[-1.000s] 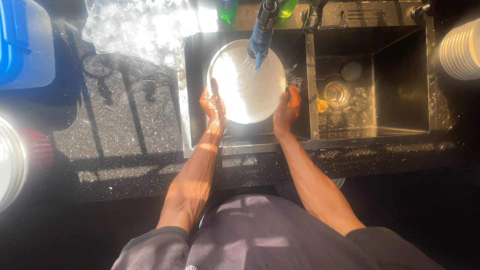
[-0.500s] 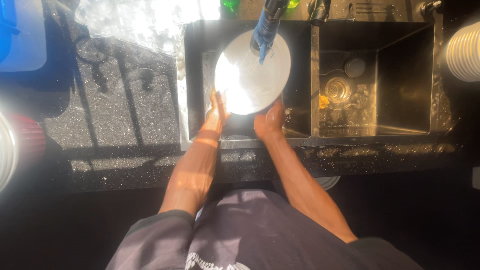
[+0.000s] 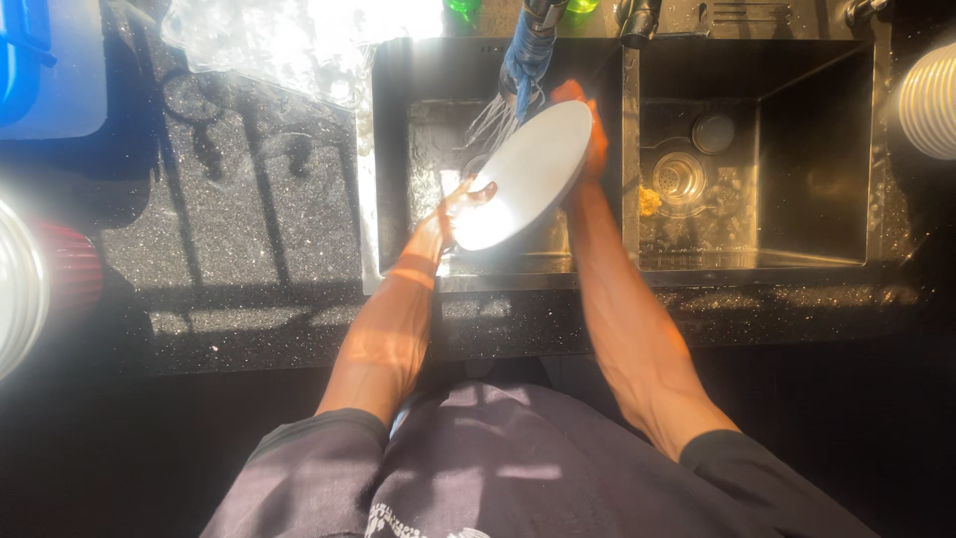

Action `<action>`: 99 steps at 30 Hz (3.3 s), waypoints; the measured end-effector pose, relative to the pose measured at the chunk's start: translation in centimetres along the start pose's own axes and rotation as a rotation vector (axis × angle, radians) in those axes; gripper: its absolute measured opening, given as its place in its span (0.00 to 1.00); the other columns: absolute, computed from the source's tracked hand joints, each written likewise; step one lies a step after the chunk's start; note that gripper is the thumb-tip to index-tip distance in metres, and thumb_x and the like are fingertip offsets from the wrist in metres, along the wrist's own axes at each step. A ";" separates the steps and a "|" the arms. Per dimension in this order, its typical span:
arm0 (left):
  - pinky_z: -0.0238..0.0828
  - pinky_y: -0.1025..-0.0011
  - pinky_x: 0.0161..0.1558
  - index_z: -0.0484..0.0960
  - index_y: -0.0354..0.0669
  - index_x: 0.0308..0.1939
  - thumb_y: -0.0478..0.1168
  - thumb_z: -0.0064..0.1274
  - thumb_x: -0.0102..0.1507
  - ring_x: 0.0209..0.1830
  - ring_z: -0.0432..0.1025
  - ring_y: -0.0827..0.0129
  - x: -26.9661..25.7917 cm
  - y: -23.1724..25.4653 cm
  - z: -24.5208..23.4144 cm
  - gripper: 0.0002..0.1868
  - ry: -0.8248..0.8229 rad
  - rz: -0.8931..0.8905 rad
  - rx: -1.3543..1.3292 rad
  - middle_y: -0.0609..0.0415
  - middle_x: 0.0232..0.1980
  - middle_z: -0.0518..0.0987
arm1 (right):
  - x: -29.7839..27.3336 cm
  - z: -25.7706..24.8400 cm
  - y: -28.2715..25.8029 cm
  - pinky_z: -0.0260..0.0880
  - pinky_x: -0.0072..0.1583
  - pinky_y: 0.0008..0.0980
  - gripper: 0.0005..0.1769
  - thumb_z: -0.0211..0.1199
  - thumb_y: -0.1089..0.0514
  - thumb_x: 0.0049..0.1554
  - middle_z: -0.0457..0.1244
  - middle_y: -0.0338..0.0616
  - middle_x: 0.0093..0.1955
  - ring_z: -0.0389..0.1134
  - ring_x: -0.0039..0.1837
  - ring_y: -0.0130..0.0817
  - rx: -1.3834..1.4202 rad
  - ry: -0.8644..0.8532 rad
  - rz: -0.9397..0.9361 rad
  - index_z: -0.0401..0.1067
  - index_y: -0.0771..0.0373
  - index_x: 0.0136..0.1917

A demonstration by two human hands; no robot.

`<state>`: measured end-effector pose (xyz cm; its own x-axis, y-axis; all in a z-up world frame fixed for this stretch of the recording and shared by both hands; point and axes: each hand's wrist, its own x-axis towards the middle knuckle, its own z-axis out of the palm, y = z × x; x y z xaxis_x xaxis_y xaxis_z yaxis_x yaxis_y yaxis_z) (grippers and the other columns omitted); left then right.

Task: The person repeatedly rinses white plates under a running faucet in a double-basin stainless steel sink, turning each plate to rinse both sides and then stacking them on the counter. The person handles the plates by hand without using a sponge or brush.

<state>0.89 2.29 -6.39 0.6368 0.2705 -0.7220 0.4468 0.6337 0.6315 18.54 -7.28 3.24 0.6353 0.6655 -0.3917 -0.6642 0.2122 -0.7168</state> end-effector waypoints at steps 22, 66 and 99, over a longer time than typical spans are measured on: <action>0.62 0.68 0.43 0.81 0.34 0.47 0.66 0.50 0.66 0.40 0.64 0.71 -0.7 2.1 -2.0 0.33 0.704 0.500 -0.178 0.53 0.42 0.73 | -4.4 -2.1 2.1 0.55 0.72 0.48 0.50 0.45 0.22 0.57 0.51 0.43 0.78 0.56 0.76 0.41 -0.149 0.564 0.117 0.53 0.57 0.80; 0.70 0.61 0.41 0.81 0.37 0.38 0.62 0.43 0.69 0.36 0.72 0.66 -1.7 9.0 -1.1 0.29 0.757 0.427 0.285 0.49 0.37 0.80 | 0.5 -6.5 2.8 0.69 0.57 0.36 0.30 0.47 0.41 0.71 0.64 0.48 0.53 0.65 0.54 0.35 -0.586 0.452 -0.204 0.70 0.73 0.60; 0.72 0.67 0.34 0.76 0.43 0.37 0.57 0.47 0.68 0.31 0.71 0.72 -3.0 4.6 1.4 0.21 0.623 0.612 -0.310 0.57 0.31 0.75 | -2.5 -1.9 -1.4 0.51 0.39 0.33 0.24 0.62 0.50 0.62 0.49 0.31 0.30 0.50 0.36 0.26 -0.464 0.436 -0.459 0.59 0.57 0.28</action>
<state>1.90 3.40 -0.95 0.2137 0.9058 -0.3658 -0.1009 0.3929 0.9140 18.65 -10.61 4.17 0.9677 0.2220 -0.1198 -0.1259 0.0137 -0.9919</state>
